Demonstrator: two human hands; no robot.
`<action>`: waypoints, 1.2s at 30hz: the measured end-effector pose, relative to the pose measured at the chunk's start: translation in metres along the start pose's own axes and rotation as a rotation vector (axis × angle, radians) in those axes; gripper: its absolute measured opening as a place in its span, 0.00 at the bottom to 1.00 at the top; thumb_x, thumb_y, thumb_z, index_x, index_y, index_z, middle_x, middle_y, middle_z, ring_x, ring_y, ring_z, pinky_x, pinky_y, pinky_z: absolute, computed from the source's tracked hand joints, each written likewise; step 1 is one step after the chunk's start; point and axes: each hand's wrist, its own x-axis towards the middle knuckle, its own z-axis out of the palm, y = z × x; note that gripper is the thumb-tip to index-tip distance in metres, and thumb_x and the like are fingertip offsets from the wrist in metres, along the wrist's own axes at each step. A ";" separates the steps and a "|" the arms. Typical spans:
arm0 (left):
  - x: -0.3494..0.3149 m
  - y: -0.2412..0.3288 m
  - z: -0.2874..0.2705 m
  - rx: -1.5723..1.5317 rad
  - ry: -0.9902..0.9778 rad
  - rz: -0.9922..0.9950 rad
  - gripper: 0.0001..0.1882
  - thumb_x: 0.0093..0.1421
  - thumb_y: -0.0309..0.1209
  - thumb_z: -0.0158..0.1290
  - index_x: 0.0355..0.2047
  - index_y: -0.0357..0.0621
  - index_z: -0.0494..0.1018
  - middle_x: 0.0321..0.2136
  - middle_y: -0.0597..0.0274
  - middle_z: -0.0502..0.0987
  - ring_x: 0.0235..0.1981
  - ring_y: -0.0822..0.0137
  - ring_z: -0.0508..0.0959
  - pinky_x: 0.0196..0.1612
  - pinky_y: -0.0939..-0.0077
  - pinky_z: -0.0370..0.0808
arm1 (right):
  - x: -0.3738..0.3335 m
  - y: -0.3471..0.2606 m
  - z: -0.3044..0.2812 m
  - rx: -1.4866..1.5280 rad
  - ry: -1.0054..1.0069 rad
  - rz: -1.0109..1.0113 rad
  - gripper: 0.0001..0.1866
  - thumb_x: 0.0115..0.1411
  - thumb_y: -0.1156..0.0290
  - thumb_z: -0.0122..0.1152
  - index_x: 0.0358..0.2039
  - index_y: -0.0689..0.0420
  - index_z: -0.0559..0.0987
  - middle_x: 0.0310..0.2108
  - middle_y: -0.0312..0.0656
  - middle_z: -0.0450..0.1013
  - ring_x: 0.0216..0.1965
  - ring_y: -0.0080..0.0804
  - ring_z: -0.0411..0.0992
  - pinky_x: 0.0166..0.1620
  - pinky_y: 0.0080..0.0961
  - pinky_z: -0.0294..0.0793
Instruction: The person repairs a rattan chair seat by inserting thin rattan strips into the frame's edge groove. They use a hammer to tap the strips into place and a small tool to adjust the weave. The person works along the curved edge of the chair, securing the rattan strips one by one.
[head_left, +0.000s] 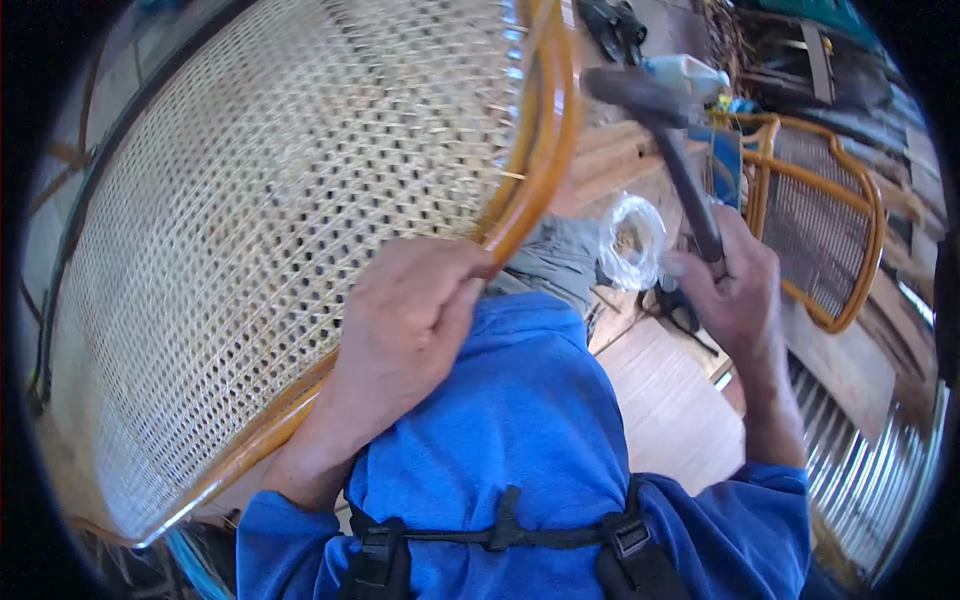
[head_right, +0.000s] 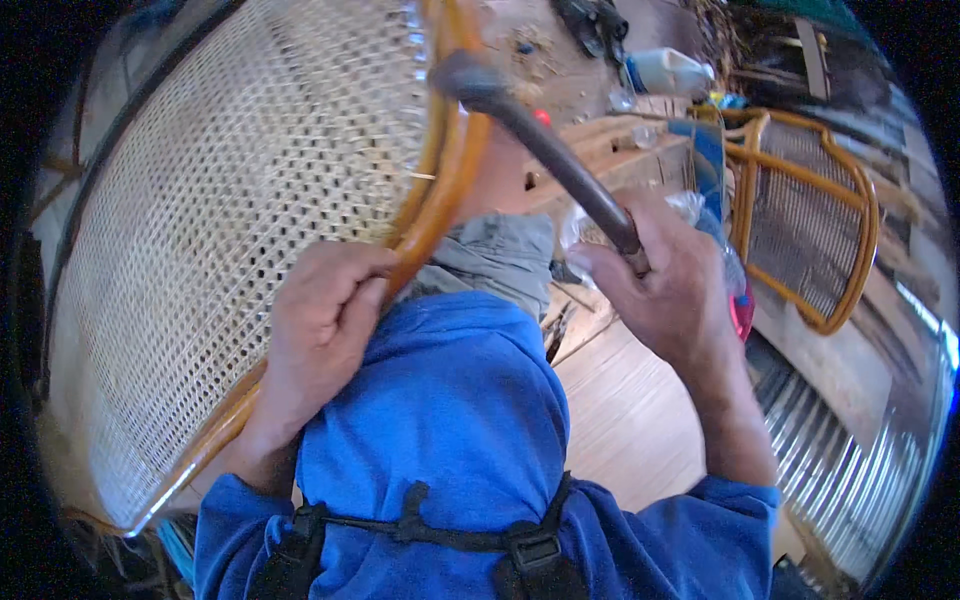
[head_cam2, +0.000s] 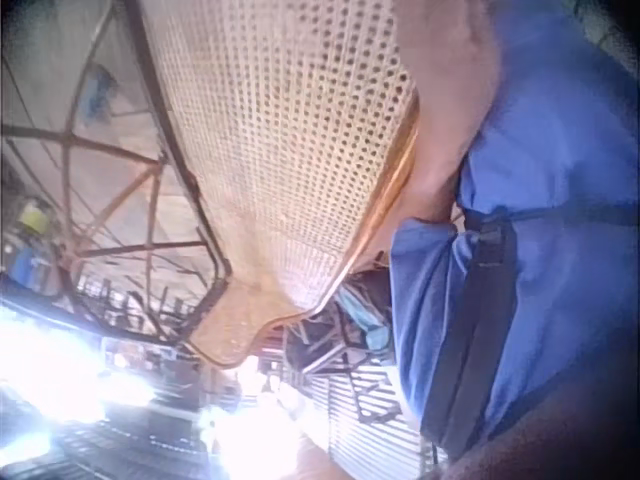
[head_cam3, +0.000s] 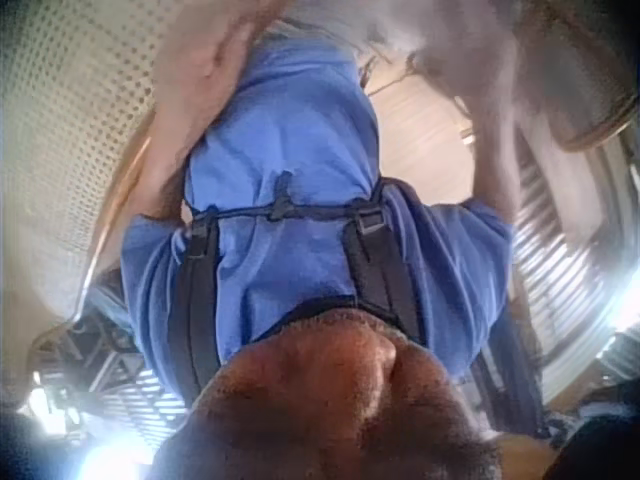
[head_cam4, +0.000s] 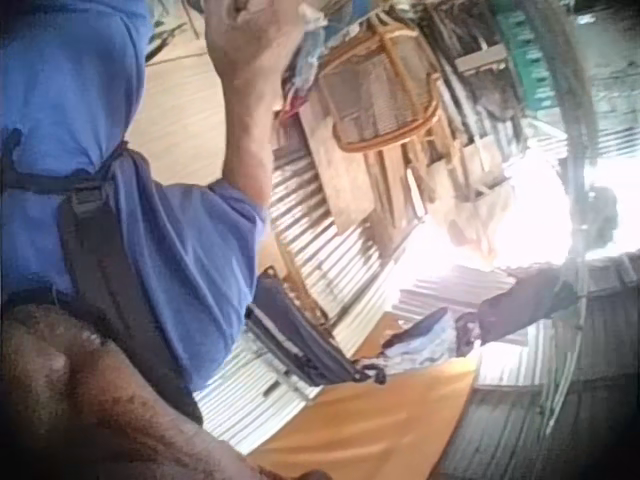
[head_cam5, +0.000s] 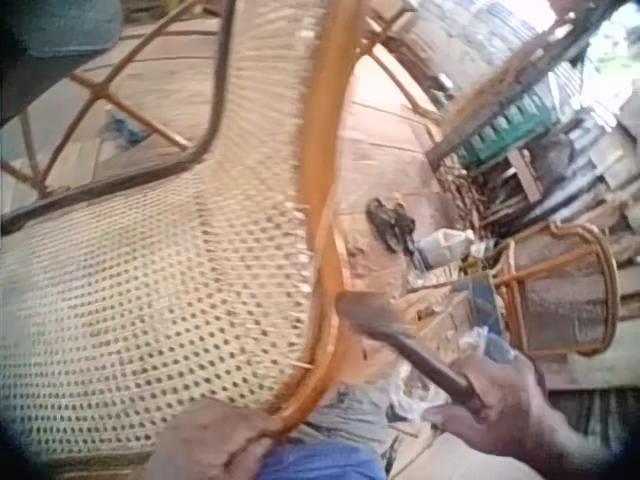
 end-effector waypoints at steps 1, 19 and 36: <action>0.001 0.003 0.001 0.000 0.010 -0.045 0.08 0.52 0.21 0.53 0.34 0.39 0.74 0.30 0.56 0.77 0.34 0.58 0.76 0.39 0.68 0.72 | -0.011 0.025 0.023 0.220 0.131 0.057 0.21 0.47 0.63 0.69 0.38 0.60 0.73 0.20 0.39 0.66 0.20 0.26 0.65 0.27 0.23 0.67; -0.008 0.011 0.023 0.253 0.029 -0.118 0.07 0.62 0.21 0.45 0.38 0.34 0.72 0.33 0.62 0.73 0.36 0.73 0.72 0.42 0.81 0.70 | -0.171 0.146 0.281 0.584 0.220 0.791 0.12 0.54 0.68 0.58 0.40 0.55 0.75 0.27 0.48 0.73 0.29 0.42 0.73 0.34 0.34 0.71; -0.003 0.039 0.077 0.152 -0.435 0.218 0.10 0.54 0.30 0.52 0.36 0.41 0.72 0.32 0.56 0.73 0.37 0.56 0.75 0.42 0.64 0.71 | -0.172 0.112 0.291 1.012 0.279 0.813 0.14 0.53 0.77 0.58 0.42 0.61 0.73 0.32 0.39 0.72 0.34 0.29 0.69 0.40 0.25 0.68</action>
